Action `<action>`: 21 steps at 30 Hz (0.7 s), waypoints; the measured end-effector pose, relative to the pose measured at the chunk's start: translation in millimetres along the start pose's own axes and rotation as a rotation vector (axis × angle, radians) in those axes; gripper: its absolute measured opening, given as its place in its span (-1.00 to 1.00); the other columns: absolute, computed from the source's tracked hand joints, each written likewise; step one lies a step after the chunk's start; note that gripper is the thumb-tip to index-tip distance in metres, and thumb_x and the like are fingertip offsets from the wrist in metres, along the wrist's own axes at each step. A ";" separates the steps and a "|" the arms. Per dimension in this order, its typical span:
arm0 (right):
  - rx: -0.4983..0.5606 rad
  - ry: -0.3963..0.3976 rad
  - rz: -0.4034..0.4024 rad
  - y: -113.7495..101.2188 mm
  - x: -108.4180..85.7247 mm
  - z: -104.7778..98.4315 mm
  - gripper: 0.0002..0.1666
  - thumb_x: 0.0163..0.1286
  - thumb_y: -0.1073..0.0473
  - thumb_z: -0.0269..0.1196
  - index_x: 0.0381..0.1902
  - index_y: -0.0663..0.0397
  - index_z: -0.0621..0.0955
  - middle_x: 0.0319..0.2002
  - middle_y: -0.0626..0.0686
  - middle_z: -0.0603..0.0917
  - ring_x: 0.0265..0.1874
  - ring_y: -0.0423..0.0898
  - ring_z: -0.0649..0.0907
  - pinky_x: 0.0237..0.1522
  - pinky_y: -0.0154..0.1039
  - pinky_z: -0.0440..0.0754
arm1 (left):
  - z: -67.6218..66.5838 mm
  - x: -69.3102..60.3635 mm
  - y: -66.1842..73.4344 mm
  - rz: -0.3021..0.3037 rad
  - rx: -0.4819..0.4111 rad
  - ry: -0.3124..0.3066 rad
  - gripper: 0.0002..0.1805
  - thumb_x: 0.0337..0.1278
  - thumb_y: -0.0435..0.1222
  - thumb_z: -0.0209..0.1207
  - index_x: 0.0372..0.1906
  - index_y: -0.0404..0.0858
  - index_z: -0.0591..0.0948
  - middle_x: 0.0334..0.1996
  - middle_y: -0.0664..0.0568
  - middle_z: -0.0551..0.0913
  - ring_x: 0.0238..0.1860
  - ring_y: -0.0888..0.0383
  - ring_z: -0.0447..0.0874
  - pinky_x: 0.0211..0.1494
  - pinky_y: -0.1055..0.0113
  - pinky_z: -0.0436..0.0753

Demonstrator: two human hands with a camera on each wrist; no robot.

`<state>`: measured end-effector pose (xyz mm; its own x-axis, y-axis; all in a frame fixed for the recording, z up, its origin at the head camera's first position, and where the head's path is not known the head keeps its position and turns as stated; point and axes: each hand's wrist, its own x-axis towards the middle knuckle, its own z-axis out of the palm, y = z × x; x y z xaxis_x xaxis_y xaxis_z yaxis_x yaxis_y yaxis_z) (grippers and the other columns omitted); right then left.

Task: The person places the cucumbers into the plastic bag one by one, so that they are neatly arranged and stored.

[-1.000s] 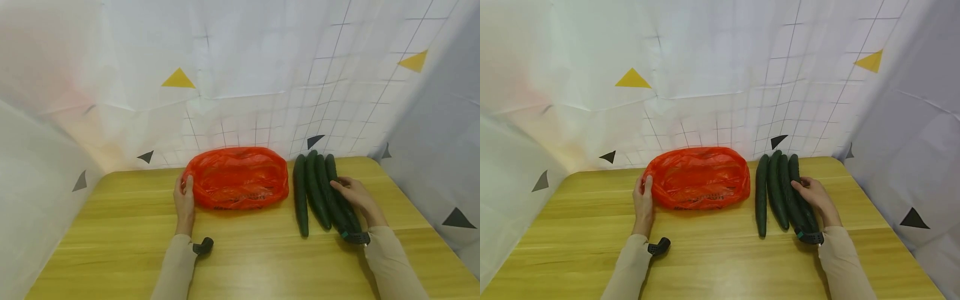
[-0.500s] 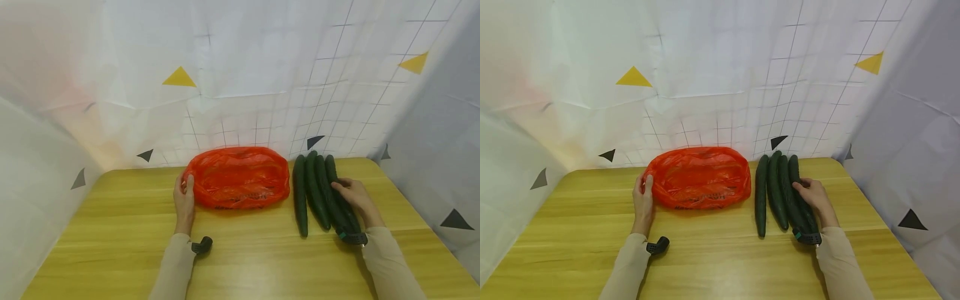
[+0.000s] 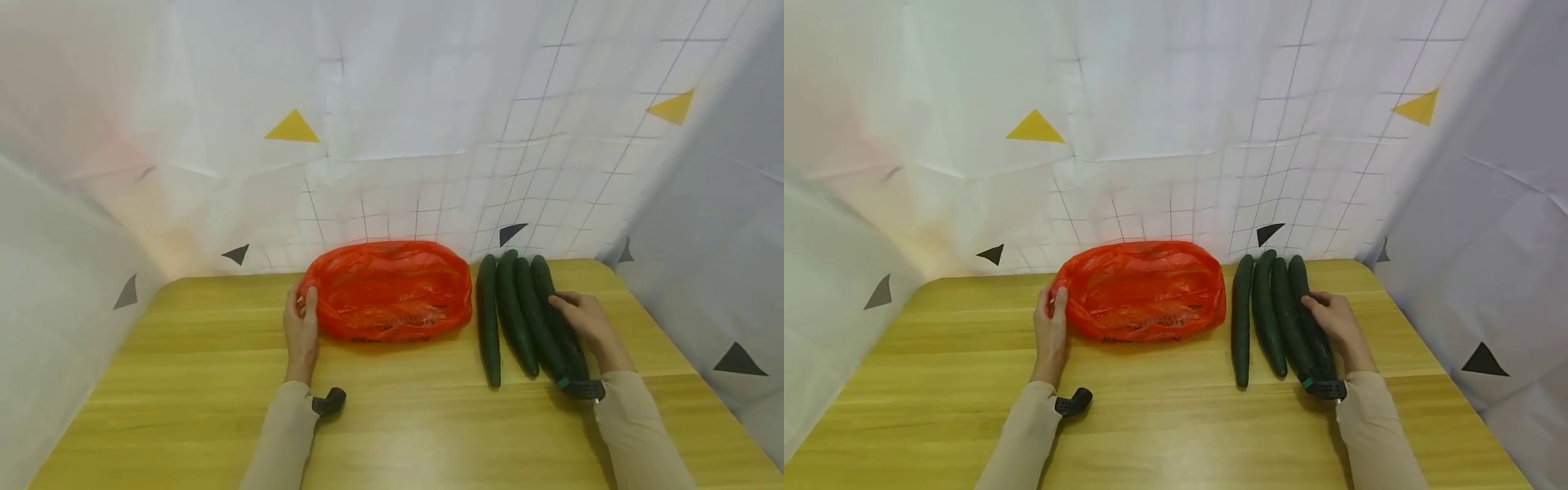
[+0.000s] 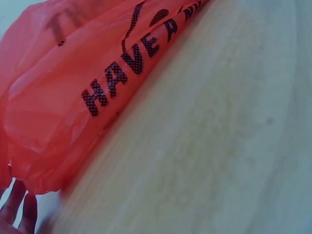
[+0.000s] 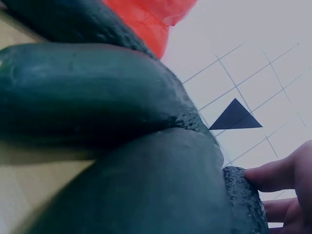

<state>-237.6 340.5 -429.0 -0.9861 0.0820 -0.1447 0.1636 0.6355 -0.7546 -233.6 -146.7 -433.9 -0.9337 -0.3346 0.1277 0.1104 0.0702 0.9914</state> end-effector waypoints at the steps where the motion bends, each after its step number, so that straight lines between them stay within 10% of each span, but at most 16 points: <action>1: 0.006 0.001 0.001 -0.1 0.4 -0.4 -0.17 0.48 -0.17 -0.14 0.34 0.50 0.19 0.31 0.51 0.19 0.28 0.39 0.26 0.25 0.22 0.28 | -0.4 -0.3 -0.1 -0.003 0.002 0.002 -0.45 0.35 -0.07 -0.01 0.36 -0.17 0.30 0.26 -0.03 0.40 0.07 0.13 0.38 0.10 0.45 0.41; 10: 0.076 0.064 -0.033 -6.0 -2.3 -10.2 -0.16 0.48 -0.17 -0.16 0.37 0.47 0.12 0.31 0.51 0.21 0.22 0.35 0.33 0.10 0.13 0.44 | -2.3 0.3 -0.6 0.008 0.015 0.003 -0.44 0.35 -0.07 -0.01 0.36 -0.19 0.30 0.24 -0.06 0.42 0.08 0.11 0.40 0.06 0.49 0.43; 16: 0.082 0.171 -0.080 -14.2 -11.8 -19.0 -0.17 0.47 -0.18 -0.14 0.40 0.38 0.12 0.32 0.45 0.22 0.15 0.29 0.40 -0.15 -0.28 0.53 | -2.7 -1.1 -0.5 0.008 0.017 0.000 -0.45 0.36 -0.07 -0.01 0.35 -0.19 0.30 0.24 -0.06 0.43 0.09 0.09 0.41 0.08 0.45 0.43; 21: 0.125 0.287 -0.106 -18.2 -20.2 -25.1 -0.20 0.45 -0.18 -0.10 0.41 0.28 0.16 0.23 0.24 0.35 -0.07 -0.24 0.52 -0.16 -0.40 0.46 | -1.0 6.4 -13.1 0.010 0.001 0.001 -0.44 0.34 -0.01 -0.01 0.35 -0.12 0.31 0.23 -0.02 0.43 0.07 0.11 0.41 0.09 0.44 0.44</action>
<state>-221.4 346.6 -396.3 -0.9632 0.2444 0.1118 0.0441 0.5540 -0.8313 -240.7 -150.7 -446.0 -0.9321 -0.3351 0.1374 0.1191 0.0745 0.9901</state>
